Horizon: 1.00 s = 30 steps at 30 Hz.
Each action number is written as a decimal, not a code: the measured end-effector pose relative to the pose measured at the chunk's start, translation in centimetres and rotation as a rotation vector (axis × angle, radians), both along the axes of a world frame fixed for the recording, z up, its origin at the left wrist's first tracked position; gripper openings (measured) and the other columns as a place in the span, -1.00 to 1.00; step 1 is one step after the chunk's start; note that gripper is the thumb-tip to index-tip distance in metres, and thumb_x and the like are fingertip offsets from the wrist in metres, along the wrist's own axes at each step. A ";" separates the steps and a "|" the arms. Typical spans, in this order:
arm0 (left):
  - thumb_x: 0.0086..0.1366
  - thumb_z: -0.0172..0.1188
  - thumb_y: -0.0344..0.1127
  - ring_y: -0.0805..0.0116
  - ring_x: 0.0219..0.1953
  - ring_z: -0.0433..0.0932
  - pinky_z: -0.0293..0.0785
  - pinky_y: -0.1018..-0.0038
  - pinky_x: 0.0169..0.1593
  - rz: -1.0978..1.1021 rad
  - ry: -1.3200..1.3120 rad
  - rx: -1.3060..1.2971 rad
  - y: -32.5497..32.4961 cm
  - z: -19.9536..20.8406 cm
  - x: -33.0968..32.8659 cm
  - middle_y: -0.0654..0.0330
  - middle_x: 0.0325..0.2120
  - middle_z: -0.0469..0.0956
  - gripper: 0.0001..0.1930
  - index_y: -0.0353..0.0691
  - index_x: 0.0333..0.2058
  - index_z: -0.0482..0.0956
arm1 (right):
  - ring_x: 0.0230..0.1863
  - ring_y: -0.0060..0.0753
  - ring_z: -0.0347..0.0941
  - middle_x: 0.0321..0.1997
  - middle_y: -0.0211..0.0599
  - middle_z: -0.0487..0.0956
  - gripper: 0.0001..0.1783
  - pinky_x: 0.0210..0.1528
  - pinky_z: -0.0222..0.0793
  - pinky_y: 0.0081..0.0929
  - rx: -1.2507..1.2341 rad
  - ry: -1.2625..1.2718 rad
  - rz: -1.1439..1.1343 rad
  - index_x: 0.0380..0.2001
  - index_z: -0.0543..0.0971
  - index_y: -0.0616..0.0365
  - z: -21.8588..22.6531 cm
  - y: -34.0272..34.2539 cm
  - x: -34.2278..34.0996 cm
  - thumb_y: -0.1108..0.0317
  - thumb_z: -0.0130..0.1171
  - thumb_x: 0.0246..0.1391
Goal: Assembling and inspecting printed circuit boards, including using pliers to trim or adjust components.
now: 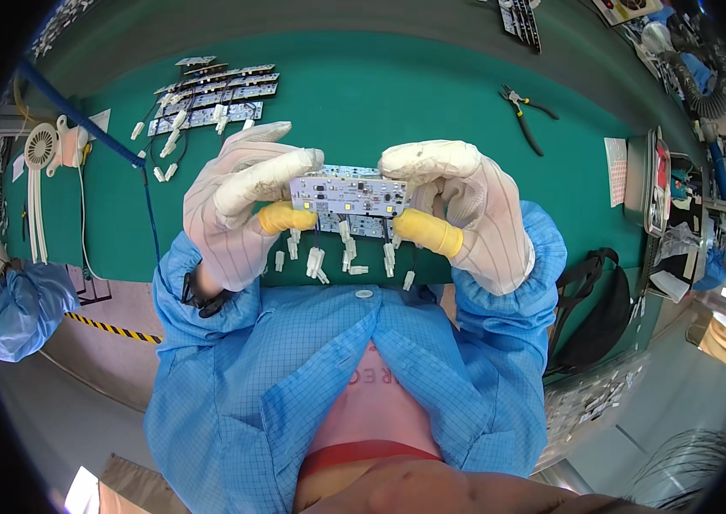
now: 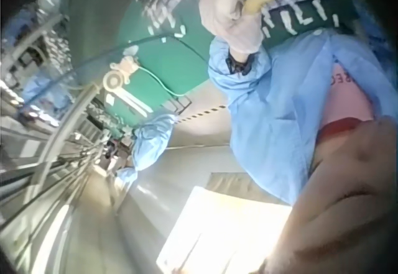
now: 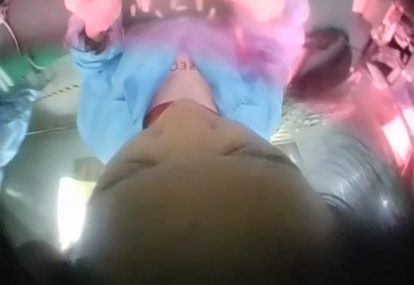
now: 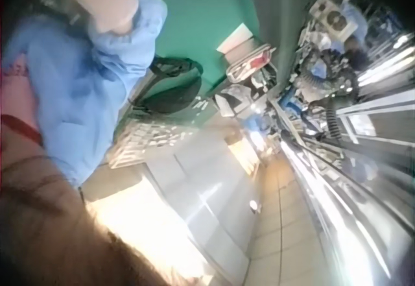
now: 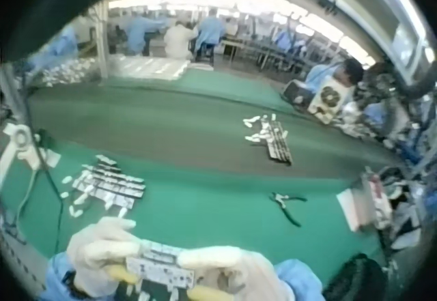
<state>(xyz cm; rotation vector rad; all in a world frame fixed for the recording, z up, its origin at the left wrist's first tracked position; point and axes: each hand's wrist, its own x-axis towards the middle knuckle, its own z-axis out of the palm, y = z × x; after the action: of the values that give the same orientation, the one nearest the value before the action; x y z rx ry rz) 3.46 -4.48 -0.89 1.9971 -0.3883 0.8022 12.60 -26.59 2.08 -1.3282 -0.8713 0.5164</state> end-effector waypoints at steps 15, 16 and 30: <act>0.02 0.28 -0.01 0.22 -0.27 0.58 0.37 0.07 0.05 -0.015 -0.008 -0.029 0.2 -0.5 0.1 0.07 -0.38 0.61 -0.51 -0.27 -0.17 0.56 | -0.41 -0.68 0.37 -0.25 -0.32 0.53 -0.49 -0.40 0.26 -0.74 -0.141 0.050 -0.018 -0.06 0.47 0.28 0.4 0.0 0.1 0.50 0.37 -0.15; -0.04 0.32 -0.05 0.24 -0.28 0.58 0.42 0.12 0.03 -0.001 -0.033 -0.061 0.0 -0.5 0.1 0.13 -0.39 0.62 -0.52 -0.27 -0.21 0.60 | -0.39 -0.68 0.38 -0.24 -0.31 0.53 -0.49 -0.39 0.28 -0.74 -0.119 0.061 -0.023 -0.06 0.47 0.29 0.3 0.0 0.1 0.50 0.37 -0.15; 0.04 0.22 -0.45 0.19 -0.10 0.45 0.30 0.30 0.06 0.058 0.559 0.374 1.7 -2.6 -3.1 0.23 -0.13 0.49 -0.51 -0.08 0.01 0.44 | -0.75 -0.62 0.38 -0.59 -0.31 0.55 -0.53 -0.71 0.28 -0.74 -0.177 0.352 0.190 -0.31 0.42 0.24 -1.5 0.1 1.6 -0.04 -0.10 0.25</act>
<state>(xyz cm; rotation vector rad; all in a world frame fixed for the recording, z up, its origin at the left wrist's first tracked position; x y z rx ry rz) 0.36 -2.74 -3.47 2.4813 -0.1564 0.1813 14.22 -26.45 0.56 -1.2675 -0.6727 0.9634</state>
